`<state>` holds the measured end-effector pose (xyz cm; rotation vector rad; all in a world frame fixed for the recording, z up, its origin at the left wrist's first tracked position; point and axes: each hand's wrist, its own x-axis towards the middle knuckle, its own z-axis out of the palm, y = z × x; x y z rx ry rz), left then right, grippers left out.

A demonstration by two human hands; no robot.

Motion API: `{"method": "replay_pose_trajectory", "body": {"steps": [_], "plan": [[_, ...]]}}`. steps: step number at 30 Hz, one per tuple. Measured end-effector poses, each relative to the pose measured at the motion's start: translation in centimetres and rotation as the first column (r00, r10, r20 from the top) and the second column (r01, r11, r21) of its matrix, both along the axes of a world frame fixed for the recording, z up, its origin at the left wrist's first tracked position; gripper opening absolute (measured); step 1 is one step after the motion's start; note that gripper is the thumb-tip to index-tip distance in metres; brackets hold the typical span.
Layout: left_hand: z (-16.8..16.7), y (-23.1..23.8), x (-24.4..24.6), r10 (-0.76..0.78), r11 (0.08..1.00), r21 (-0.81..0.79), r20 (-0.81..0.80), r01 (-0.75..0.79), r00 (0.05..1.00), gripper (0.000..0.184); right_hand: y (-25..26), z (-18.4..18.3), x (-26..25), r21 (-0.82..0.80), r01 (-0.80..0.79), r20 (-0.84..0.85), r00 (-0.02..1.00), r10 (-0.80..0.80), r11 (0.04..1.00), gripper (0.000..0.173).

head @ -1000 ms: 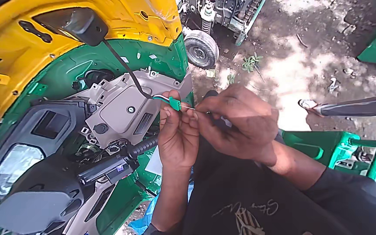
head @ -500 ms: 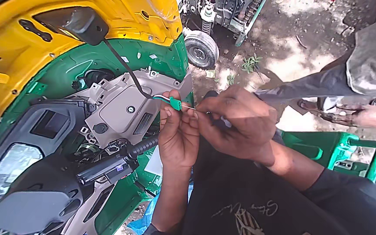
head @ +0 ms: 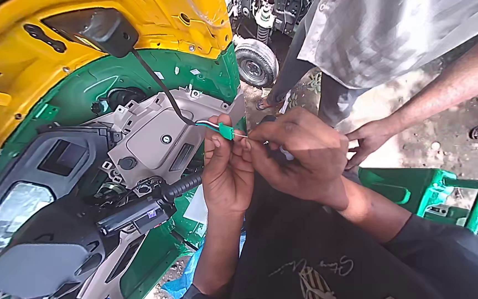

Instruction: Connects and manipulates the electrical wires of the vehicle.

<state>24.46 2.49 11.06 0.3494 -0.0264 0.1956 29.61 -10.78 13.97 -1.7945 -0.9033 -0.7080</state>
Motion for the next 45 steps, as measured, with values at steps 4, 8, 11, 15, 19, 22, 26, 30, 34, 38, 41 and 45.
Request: {"method": "replay_pose_trajectory", "body": {"steps": [4, 8, 11, 15, 19, 22, 26, 30, 34, 38, 41, 45], "plan": [[-0.2, 0.1, 0.0, 0.012, 1.000, 0.005, 0.000, -0.012, 1.000, 0.024, 0.0, 0.0, 0.1, -0.008, -0.005, -0.012, 1.000, 0.005, 1.000, 0.010], [-0.3, 0.0, 0.1, 0.034, 0.999, 0.020, 0.007, -0.034, 0.999, 0.024, -0.2, 0.0, 0.2, -0.025, -0.016, -0.024, 1.000, 0.016, 1.000, 0.011], [-0.3, -0.1, -0.2, 0.040, 0.999, 0.023, -0.008, -0.040, 0.999, 0.024, -0.2, -0.3, 0.1, -0.041, -0.011, -0.024, 1.000, 0.010, 0.999, 0.012], [-0.2, -0.2, 0.1, 0.082, 0.997, 0.008, -0.047, -0.082, 0.995, 0.024, 0.2, -0.6, 0.7, -0.021, -0.002, 0.000, 1.000, 0.002, 1.000, 0.013], [-0.2, -0.3, 0.1, 0.096, 0.993, 0.071, -0.049, -0.093, 0.994, 0.023, 0.2, -0.5, 0.6, -0.038, -0.008, -0.006, 1.000, 0.008, 0.999, 0.012], [-0.3, -0.3, 0.1, 0.098, 0.992, 0.083, -0.047, -0.094, 0.994, 0.023, 0.3, -0.6, 0.7, -0.036, -0.006, -0.026, 1.000, 0.005, 0.999, 0.012], [-0.3, -0.3, 0.2, 0.100, 0.992, 0.086, -0.064, -0.094, 0.993, 0.023, 0.6, -0.7, 0.9, -0.028, -0.007, -0.056, 0.998, 0.006, 1.000, 0.011], [-0.4, -0.3, 0.2, 0.112, 0.990, 0.094, -0.059, -0.106, 0.992, 0.025, 0.8, -0.8, 0.9, -0.025, -0.001, -0.063, 0.998, -0.001, 1.000, 0.012], [-0.4, -0.3, 0.2, 0.145, 0.983, 0.123, -0.072, -0.135, 0.987, 0.024, 0.9, -1.1, 0.9, -0.022, 0.012, -0.069, 0.998, -0.013, 1.000, 0.011], [-0.5, -0.4, 0.2, 0.161, 0.980, 0.131, -0.072, -0.151, 0.984, 0.023, 0.9, -1.3, 0.8, -0.025, 0.013, -0.072, 0.997, -0.014, 1.000, 0.012], [-0.5, -0.4, 0.3, 0.160, 0.980, 0.130, -0.063, -0.151, 0.985, 0.022, 0.9, -1.4, 0.9, -0.032, 0.010, -0.076, 0.997, -0.013, 0.999, 0.011], [-0.7, -0.5, 0.3, 0.170, 0.977, 0.145, -0.070, -0.158, 0.983, 0.022, 0.7, -1.7, 1.0, -0.005, -0.015, -0.087, 0.996, 0.015, 1.000, 0.011]]}}
